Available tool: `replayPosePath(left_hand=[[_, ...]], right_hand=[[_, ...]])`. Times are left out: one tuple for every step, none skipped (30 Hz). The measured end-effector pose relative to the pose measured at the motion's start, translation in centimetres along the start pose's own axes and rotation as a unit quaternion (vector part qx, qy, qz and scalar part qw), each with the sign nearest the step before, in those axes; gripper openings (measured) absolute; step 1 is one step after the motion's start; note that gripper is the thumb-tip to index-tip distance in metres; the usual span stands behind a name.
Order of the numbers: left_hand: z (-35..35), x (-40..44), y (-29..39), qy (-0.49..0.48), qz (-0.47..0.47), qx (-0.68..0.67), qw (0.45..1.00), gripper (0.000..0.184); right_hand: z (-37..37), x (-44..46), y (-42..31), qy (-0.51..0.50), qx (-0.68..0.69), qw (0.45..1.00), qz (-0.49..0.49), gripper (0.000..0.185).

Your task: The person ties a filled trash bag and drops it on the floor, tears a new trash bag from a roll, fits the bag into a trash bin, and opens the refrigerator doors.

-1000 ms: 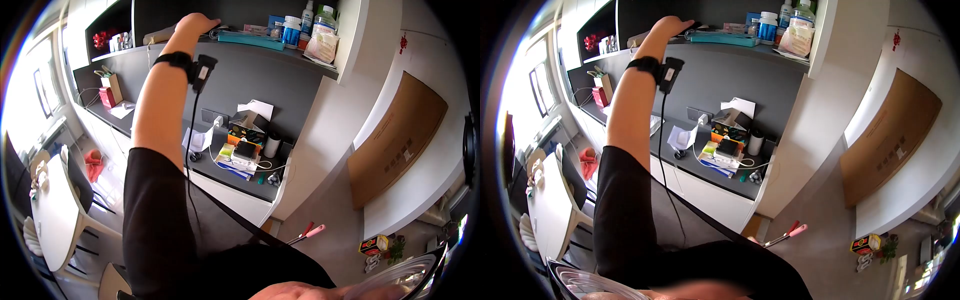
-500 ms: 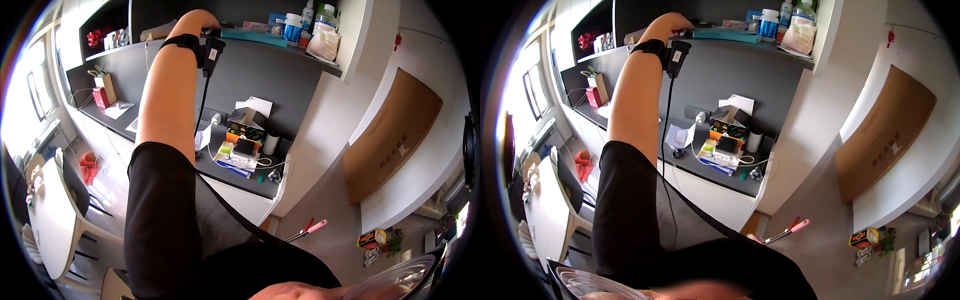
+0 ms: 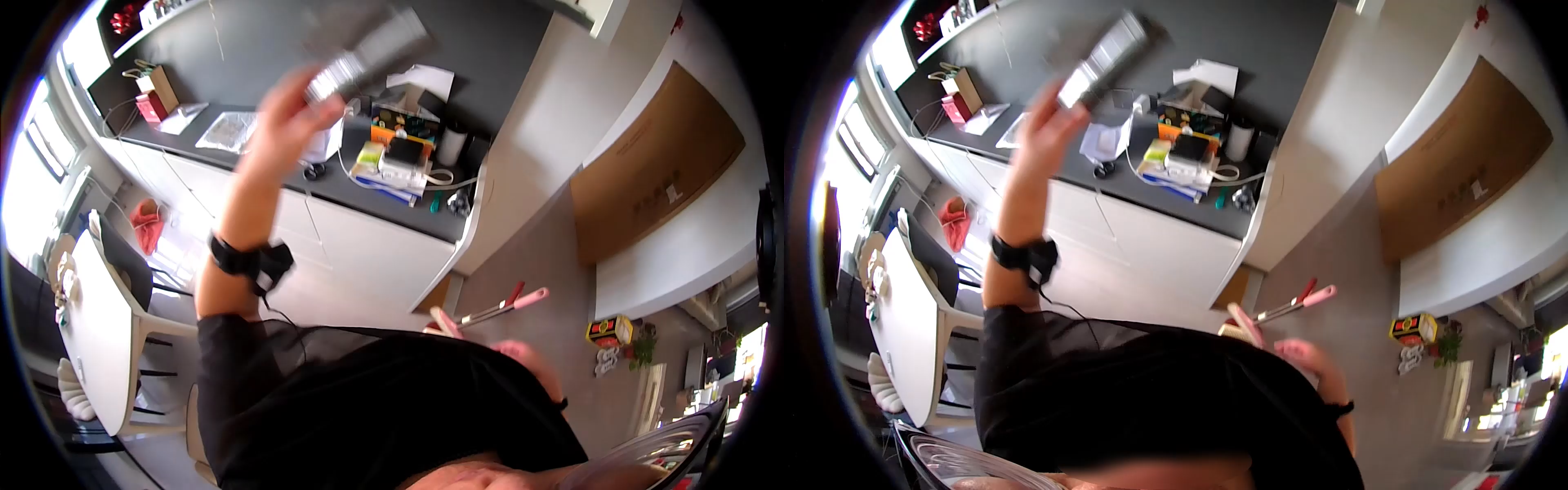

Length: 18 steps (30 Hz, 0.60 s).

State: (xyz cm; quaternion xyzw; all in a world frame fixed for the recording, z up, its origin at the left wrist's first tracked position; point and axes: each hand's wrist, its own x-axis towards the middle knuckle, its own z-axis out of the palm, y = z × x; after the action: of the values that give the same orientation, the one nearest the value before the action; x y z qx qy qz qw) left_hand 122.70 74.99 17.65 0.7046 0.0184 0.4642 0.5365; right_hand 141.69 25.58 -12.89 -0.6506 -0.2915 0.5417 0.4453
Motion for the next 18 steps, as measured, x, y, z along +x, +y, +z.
replayPosePath(left_hand=[[0.8, -2.8, -2.6, -0.086, 0.073, 0.139, 0.984, 0.044], [2.2, -4.9, -4.6, -0.185, 0.118, 0.153, 0.964, 0.045], [4.2, -7.5, -7.6, -0.214, 0.126, 0.148, 0.957, 0.045], [6.3, -10.0, -10.7, -0.231, 0.129, 0.123, 0.957, 0.046], [8.2, -12.0, -12.6, -0.246, 0.134, 0.098, 0.955, 0.047], [9.7, -13.1, -12.7, -0.282, 0.165, 0.103, 0.94, 0.046], [10.8, -14.1, -12.7, -0.318, 0.197, 0.109, 0.921, 0.046], [11.4, -15.2, -12.8, -0.328, 0.209, 0.153, 0.908, 0.044], [11.8, -16.3, -12.9, -0.338, 0.22, 0.196, 0.894, 0.042], [11.9, -17.0, -13.0, -0.332, 0.212, 0.221, 0.892, 0.043], [11.8, -17.4, -13.1, -0.301, 0.193, 0.243, 0.902, 0.045], [11.5, -17.6, -13.2, -0.267, 0.174, 0.266, 0.91, 0.047], [11.1, -17.7, -13.5, -0.232, 0.156, 0.289, 0.915, 0.049], [10.7, -17.9, -14.1, -0.183, 0.144, 0.271, 0.934, 0.05], [10.6, -18.5, -14.7, -0.198, 0.053, 0.216, 0.955, 0.05], [10.6, -19.5, -15.4, -0.212, -0.039, 0.158, 0.964, 0.05], [10.7, -20.3, -15.9, -0.224, -0.131, 0.098, 0.961, 0.052], [11.2, -20.5, -16.1, -0.258, -0.17, 0.088, 0.947, 0.055]], right_hand=[[0.6, 0.6, -3.7, 0.019, -0.021, 0.999, -0.032, 0.037], [1.1, 1.2, -7.4, 0.039, -0.043, 0.996, -0.064, 0.04], [1.8, 3.0, -9.3, 0.055, 0.022, 0.997, -0.041, 0.044], [2.7, 4.5, -10.8, 0.071, 0.086, 0.994, -0.012, 0.048], [3.1, 6.6, -11.9, -0.008, 0.165, 0.986, 0.006, 0.051], [3.5, 8.6, -12.9, -0.086, 0.242, 0.966, 0.019, 0.054], [4.4, 9.7, -14.3, -0.131, 0.255, 0.958, 0.007, 0.053], [5.5, 10.4, -16.0, -0.177, 0.269, 0.947, -0.007, 0.053], [6.2, 10.9, -16.9, -0.221, 0.283, 0.933, -0.02, 0.053], [6.3, 11.8, -16.2, -0.205, 0.262, 0.942, -0.036, 0.051], [6.0, 13.1, -14.9, -0.19, 0.238, 0.951, -0.053, 0.05], [6.3, 13.7, -14.7, -0.176, 0.213, 0.959, -0.07, 0.048], [6.5, 14.0, -14.5, -0.109, 0.231, 0.964, -0.072, 0.045], [6.9, 14.4, -14.4, -0.041, 0.248, 0.965, -0.074, 0.041], [7.5, 14.8, -14.4, 0.027, 0.265, 0.961, -0.076, 0.038], [8.1, 15.2, -14.7, 0.088, 0.332, 0.934, -0.095, 0.034], [8.7, 15.1, -15.3, 0.118, 0.332, 0.927, -0.129, 0.033], [8.8, 15.4, -15.1, 0.115, 0.344, 0.922, -0.136, 0.033]])
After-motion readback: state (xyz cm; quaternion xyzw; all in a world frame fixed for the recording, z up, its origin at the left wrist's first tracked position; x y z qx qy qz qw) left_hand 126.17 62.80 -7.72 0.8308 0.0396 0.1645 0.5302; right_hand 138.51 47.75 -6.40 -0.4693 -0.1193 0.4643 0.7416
